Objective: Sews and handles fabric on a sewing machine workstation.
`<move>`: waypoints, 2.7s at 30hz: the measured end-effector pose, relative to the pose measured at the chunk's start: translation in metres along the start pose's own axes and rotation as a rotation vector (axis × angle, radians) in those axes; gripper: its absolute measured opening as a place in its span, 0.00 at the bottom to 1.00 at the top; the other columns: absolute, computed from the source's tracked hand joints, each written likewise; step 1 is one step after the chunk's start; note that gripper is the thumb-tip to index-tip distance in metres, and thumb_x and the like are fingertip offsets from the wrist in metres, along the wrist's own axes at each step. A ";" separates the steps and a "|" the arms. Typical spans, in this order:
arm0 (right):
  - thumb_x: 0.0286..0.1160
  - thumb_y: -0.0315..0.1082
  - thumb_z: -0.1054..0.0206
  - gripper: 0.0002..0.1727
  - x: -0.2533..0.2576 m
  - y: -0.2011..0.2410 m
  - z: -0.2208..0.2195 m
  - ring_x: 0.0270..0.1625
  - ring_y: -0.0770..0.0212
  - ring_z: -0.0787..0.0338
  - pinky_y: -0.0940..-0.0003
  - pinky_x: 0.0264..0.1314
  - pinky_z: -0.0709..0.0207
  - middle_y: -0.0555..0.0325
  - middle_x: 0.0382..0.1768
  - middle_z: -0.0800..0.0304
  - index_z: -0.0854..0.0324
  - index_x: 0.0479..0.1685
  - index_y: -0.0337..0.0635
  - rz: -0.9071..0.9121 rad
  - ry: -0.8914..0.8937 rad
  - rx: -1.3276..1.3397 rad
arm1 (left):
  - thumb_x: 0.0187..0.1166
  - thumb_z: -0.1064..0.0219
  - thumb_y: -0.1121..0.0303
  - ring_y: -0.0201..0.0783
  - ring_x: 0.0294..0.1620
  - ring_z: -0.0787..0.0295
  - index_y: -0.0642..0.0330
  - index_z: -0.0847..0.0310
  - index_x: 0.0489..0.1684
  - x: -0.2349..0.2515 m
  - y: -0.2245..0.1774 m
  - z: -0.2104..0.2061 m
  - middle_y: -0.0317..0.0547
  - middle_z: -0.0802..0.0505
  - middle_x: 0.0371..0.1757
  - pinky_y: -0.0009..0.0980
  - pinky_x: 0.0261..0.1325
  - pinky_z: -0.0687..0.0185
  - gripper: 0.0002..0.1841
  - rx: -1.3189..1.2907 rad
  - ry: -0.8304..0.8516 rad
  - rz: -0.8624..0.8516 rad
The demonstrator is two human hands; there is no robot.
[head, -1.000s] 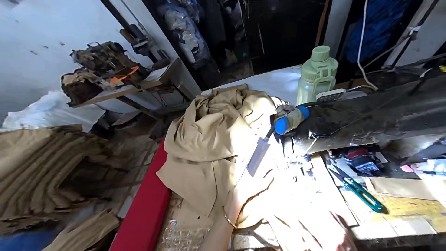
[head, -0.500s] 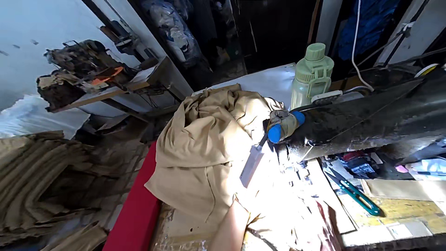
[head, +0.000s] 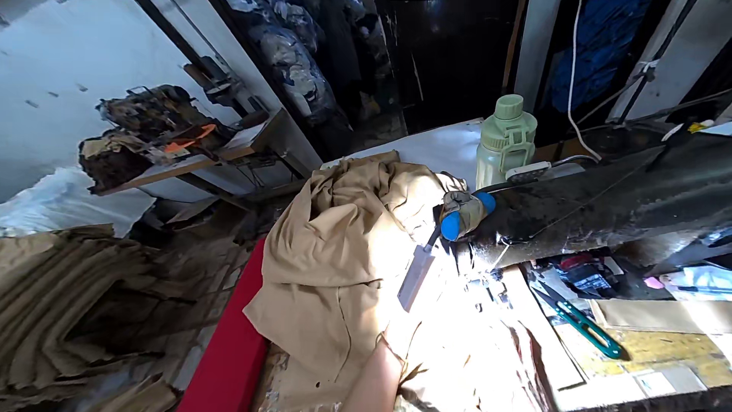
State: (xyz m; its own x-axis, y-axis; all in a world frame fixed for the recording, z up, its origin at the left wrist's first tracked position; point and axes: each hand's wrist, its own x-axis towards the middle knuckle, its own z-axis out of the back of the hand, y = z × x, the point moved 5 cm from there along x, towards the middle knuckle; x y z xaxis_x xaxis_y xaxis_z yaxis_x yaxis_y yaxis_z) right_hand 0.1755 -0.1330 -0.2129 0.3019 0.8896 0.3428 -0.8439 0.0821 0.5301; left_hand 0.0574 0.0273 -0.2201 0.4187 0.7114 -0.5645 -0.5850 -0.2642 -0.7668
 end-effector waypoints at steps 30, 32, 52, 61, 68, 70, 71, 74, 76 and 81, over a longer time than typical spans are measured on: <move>0.81 0.34 0.34 0.10 -0.049 0.032 0.021 0.65 0.44 0.11 0.42 0.71 0.24 0.45 0.54 0.06 0.07 0.48 0.44 0.223 0.010 0.381 | 0.92 0.50 0.53 0.44 0.37 0.10 0.61 0.14 0.29 -0.154 -0.044 -0.026 0.47 0.11 0.28 0.48 0.65 0.23 0.26 0.762 0.364 -1.111; 0.80 0.33 0.34 0.11 -0.057 0.040 0.033 0.58 0.45 0.10 0.47 0.67 0.21 0.42 0.46 0.07 0.08 0.36 0.38 0.214 0.017 0.433 | 0.92 0.57 0.49 0.52 0.38 0.09 0.63 0.12 0.42 -0.125 -0.049 -0.034 0.55 0.09 0.32 0.55 0.43 0.18 0.30 0.812 0.444 -0.856; 0.77 0.38 0.45 0.21 -0.005 -0.019 0.024 0.68 0.38 0.13 0.38 0.71 0.26 0.42 0.63 0.09 0.08 0.56 0.40 0.050 -0.196 0.056 | 0.81 0.41 0.71 0.44 0.52 0.05 0.65 0.09 0.51 -0.068 0.007 -0.059 0.52 0.03 0.49 0.39 0.60 0.13 0.14 0.641 -0.236 -1.128; 0.70 0.26 0.33 0.10 -0.049 0.045 -0.003 0.61 0.35 0.08 0.34 0.72 0.25 0.37 0.50 0.04 0.08 0.44 0.31 0.170 0.052 0.138 | 0.83 0.38 0.68 0.30 0.57 0.09 0.62 0.10 0.53 -0.051 0.003 -0.054 0.43 0.04 0.52 0.32 0.67 0.17 0.12 0.291 0.087 -0.888; 0.76 0.26 0.35 0.10 -0.066 0.009 0.041 0.54 0.48 0.05 0.51 0.63 0.15 0.47 0.44 0.04 0.06 0.44 0.40 0.206 0.026 0.163 | 0.85 0.45 0.71 0.46 0.79 0.20 0.60 0.10 0.51 -0.066 0.010 -0.072 0.47 0.11 0.72 0.44 0.82 0.30 0.14 0.669 -0.158 -1.095; 0.73 0.28 0.35 0.10 -0.060 -0.018 0.064 0.54 0.47 0.05 0.50 0.62 0.15 0.45 0.44 0.04 0.07 0.41 0.37 0.092 -0.081 -0.020 | 0.83 0.44 0.70 0.45 0.76 0.17 0.57 0.09 0.47 -0.066 0.008 -0.074 0.44 0.08 0.68 0.45 0.80 0.28 0.14 0.708 -0.263 -1.156; 0.73 0.29 0.36 0.12 -0.055 -0.032 0.070 0.55 0.45 0.06 0.52 0.62 0.15 0.44 0.46 0.04 0.07 0.41 0.36 0.067 -0.095 -0.094 | 0.83 0.44 0.69 0.45 0.75 0.16 0.56 0.09 0.46 -0.065 0.008 -0.074 0.43 0.08 0.67 0.45 0.79 0.27 0.14 0.713 -0.285 -1.157; 0.75 0.32 0.39 0.13 -0.046 -0.060 0.077 0.56 0.51 0.06 0.61 0.63 0.15 0.50 0.47 0.05 0.07 0.39 0.42 0.108 -0.090 -0.204 | 0.82 0.43 0.70 0.46 0.75 0.16 0.56 0.08 0.46 -0.065 0.007 -0.073 0.43 0.07 0.66 0.46 0.79 0.27 0.14 0.702 -0.284 -1.131; 0.76 0.31 0.40 0.13 -0.042 -0.063 0.079 0.53 0.55 0.06 0.67 0.60 0.14 0.53 0.43 0.04 0.07 0.36 0.43 0.132 -0.117 -0.178 | 0.81 0.43 0.70 0.45 0.74 0.15 0.55 0.08 0.46 -0.066 0.007 -0.072 0.43 0.07 0.66 0.45 0.79 0.26 0.14 0.694 -0.294 -1.131; 0.75 0.32 0.40 0.13 -0.038 -0.067 0.079 0.52 0.58 0.06 0.68 0.59 0.14 0.55 0.42 0.05 0.07 0.36 0.46 0.153 -0.097 -0.109 | 0.83 0.42 0.70 0.44 0.73 0.14 0.55 0.08 0.47 -0.068 0.009 -0.071 0.44 0.06 0.65 0.41 0.78 0.26 0.13 0.640 -0.327 -1.178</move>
State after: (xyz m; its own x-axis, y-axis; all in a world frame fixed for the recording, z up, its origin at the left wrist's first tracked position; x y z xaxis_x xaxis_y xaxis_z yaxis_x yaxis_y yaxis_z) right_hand 0.2555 -0.2083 -0.1999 0.2033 0.8484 0.4888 -0.9246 0.0020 0.3810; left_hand 0.0729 -0.0698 -0.2100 0.7563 0.4463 0.4784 -0.2540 0.8742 -0.4139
